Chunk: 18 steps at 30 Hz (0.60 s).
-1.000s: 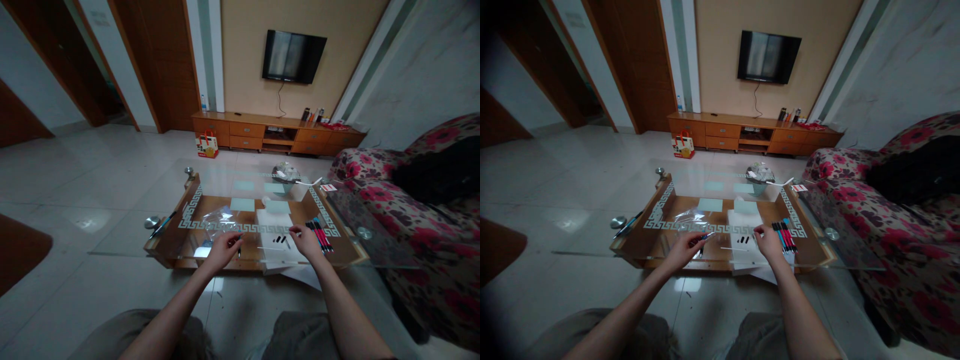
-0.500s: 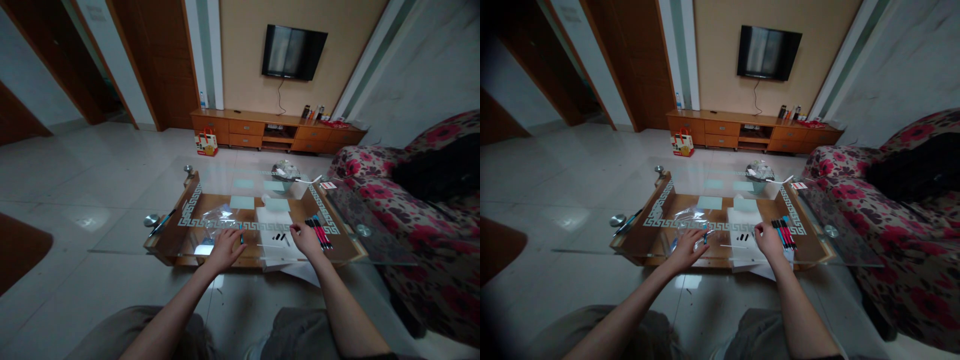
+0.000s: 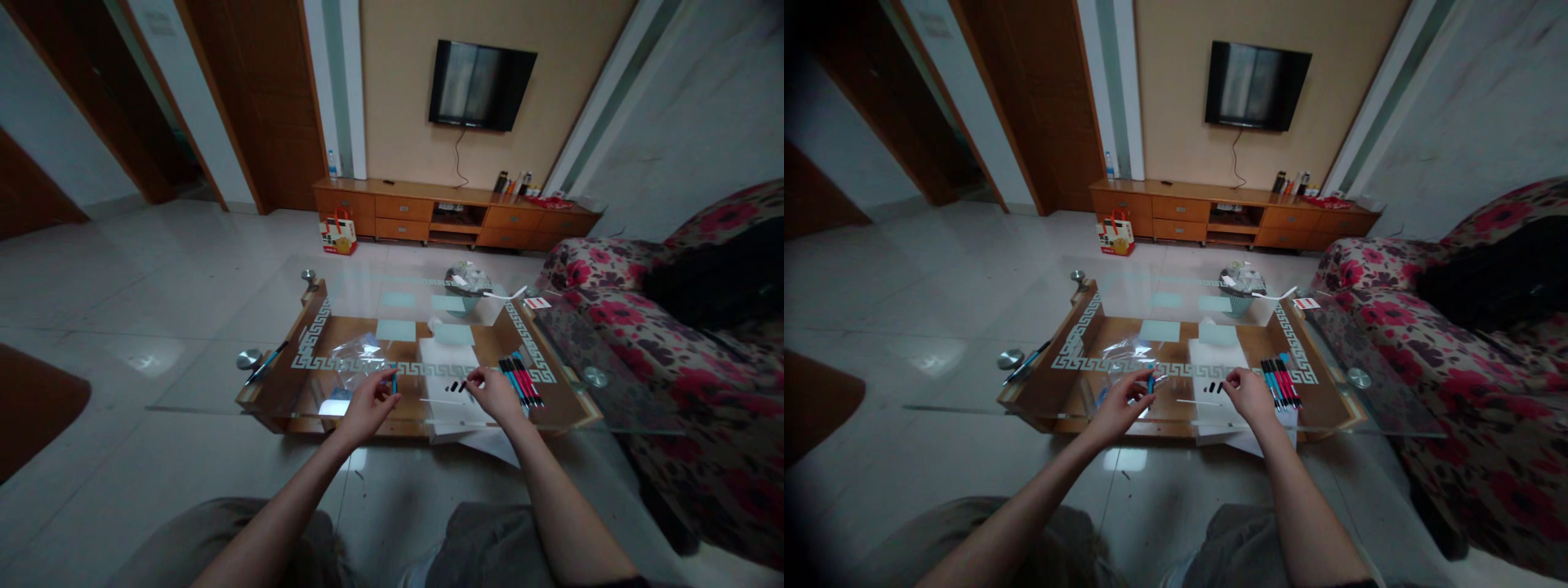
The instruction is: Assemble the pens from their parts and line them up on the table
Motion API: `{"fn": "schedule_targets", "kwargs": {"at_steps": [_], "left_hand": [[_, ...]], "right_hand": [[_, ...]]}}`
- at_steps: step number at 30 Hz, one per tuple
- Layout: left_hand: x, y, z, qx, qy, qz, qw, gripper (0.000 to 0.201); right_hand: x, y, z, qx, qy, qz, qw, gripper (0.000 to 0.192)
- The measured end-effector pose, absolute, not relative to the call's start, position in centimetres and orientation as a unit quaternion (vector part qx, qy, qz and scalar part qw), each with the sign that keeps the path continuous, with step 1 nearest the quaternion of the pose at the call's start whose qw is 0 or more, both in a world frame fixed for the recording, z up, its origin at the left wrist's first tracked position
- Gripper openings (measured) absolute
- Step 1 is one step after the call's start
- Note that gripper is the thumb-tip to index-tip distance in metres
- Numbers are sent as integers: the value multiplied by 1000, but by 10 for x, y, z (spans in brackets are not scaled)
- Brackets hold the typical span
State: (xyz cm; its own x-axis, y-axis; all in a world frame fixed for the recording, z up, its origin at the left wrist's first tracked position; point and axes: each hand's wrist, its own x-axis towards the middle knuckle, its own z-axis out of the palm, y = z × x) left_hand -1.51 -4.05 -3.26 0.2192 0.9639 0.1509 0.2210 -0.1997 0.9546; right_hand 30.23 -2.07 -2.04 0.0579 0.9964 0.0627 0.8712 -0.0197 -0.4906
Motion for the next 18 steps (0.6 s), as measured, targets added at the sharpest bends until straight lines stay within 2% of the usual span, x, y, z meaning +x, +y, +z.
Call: {"fn": "schedule_targets", "kwargs": {"at_steps": [3, 6, 11, 18], "left_hand": [[-12, -42, -34, 570, 456, 456, 509, 49], [-11, -46, -35, 543, 451, 468, 531, 50], [-11, -53, -40, 507, 437, 485, 563, 68], [-11, -54, -37, 468, 414, 456, 634, 52]], "right_hand": [[303, -20, -23, -700, -666, 156, 204, 11], [303, -20, -24, -702, -665, 154, 205, 10], [301, -20, -24, -698, -670, 138, 211, 6], [305, -17, -15, -727, -621, 89, 278, 7]]}}
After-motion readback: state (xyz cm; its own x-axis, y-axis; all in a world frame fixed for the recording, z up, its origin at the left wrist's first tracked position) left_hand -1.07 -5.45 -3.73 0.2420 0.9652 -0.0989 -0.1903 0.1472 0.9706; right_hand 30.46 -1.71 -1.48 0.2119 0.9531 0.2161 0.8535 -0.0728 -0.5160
